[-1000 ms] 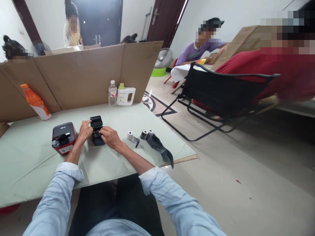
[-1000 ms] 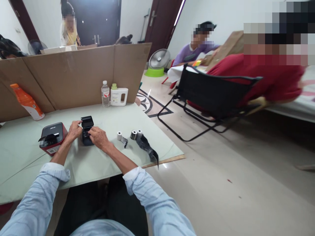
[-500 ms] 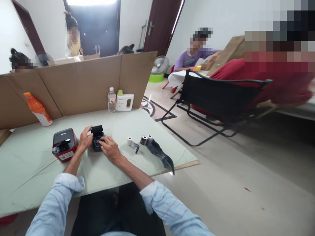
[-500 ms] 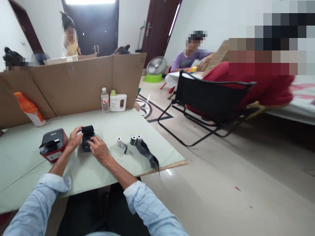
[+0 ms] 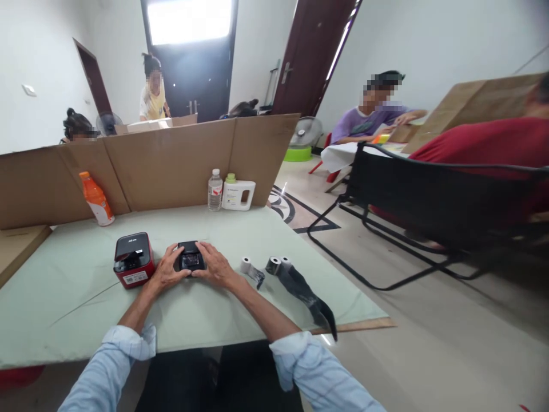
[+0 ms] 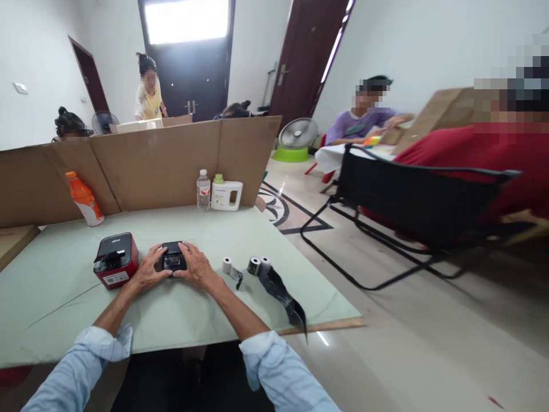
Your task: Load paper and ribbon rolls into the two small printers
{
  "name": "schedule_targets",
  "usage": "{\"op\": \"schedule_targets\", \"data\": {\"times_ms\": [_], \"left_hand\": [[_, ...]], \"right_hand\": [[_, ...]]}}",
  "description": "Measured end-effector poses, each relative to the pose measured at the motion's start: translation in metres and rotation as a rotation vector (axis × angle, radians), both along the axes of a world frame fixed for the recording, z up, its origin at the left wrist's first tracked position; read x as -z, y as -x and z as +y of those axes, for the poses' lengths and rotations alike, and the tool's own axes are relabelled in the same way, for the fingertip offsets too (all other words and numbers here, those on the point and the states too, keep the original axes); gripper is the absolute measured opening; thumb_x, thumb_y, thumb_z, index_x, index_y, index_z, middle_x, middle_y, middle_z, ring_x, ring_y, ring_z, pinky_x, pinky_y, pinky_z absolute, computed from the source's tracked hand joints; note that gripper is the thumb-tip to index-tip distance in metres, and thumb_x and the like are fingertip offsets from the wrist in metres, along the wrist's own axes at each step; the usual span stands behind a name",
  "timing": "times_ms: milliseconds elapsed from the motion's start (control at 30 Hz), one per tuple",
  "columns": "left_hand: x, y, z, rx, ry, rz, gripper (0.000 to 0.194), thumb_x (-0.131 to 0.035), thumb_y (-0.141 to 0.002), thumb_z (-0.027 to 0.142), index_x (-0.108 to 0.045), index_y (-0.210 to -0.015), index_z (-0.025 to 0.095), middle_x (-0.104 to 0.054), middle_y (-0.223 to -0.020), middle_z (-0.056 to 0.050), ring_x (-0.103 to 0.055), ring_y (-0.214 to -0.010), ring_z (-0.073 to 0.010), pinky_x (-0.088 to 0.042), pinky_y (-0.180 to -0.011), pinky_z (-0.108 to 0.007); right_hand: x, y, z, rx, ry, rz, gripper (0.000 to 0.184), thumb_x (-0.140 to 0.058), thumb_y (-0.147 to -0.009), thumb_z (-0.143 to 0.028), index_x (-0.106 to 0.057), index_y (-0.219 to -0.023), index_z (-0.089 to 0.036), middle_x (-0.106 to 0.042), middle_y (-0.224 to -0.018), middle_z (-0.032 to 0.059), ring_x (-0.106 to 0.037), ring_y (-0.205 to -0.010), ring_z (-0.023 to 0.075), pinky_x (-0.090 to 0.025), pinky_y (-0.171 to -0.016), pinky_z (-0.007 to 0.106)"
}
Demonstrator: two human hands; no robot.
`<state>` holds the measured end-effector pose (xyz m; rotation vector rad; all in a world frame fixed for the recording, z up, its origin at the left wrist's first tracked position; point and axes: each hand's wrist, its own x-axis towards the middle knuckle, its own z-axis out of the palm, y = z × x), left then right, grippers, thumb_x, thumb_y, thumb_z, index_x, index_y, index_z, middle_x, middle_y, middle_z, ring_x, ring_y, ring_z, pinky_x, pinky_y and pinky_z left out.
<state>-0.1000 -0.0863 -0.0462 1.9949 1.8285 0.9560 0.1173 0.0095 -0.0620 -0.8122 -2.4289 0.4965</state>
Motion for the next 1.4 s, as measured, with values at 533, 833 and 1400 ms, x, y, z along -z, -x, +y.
{"op": "schedule_targets", "data": {"times_ms": [533, 833, 1400], "left_hand": [[-0.007, -0.007, 0.007, -0.047, 0.072, 0.073, 0.085, -0.087, -0.077, 0.045, -0.057, -0.153, 0.021, -0.043, -0.165, -0.018, -0.042, -0.155, -0.0402, -0.036, -0.128, -0.055], [-0.009, -0.004, 0.014, -0.04, 0.081, -0.01, 0.113, -0.088, -0.07, 0.043, -0.033, -0.165, 0.018, -0.042, -0.167, -0.02, -0.039, -0.157, -0.0391, -0.032, -0.13, -0.052], [-0.009, -0.012, 0.017, -0.096, 0.075, -0.024, 0.116, -0.091, -0.067, 0.043, -0.031, -0.164, 0.02, -0.062, -0.148, -0.018, -0.06, -0.138, -0.0394, -0.047, -0.118, -0.055]], "right_hand": [[0.0, -0.006, 0.007, -0.032, 0.027, -0.088, 0.091, -0.085, -0.086, -0.041, -0.04, -0.162, -0.022, -0.049, -0.16, 0.0196, -0.052, -0.146, 0.0354, -0.049, -0.116, 0.051], [0.015, -0.002, -0.021, 0.125, -0.006, -0.03, 0.091, -0.073, -0.095, -0.044, -0.028, -0.166, -0.009, -0.058, -0.151, 0.0249, -0.054, -0.142, 0.0365, -0.043, -0.118, 0.053], [0.011, -0.003, -0.022, 0.141, -0.013, -0.015, 0.078, -0.071, -0.098, -0.044, -0.038, -0.161, -0.011, -0.065, -0.142, 0.0242, -0.057, -0.136, 0.0348, -0.046, -0.113, 0.05]]}}
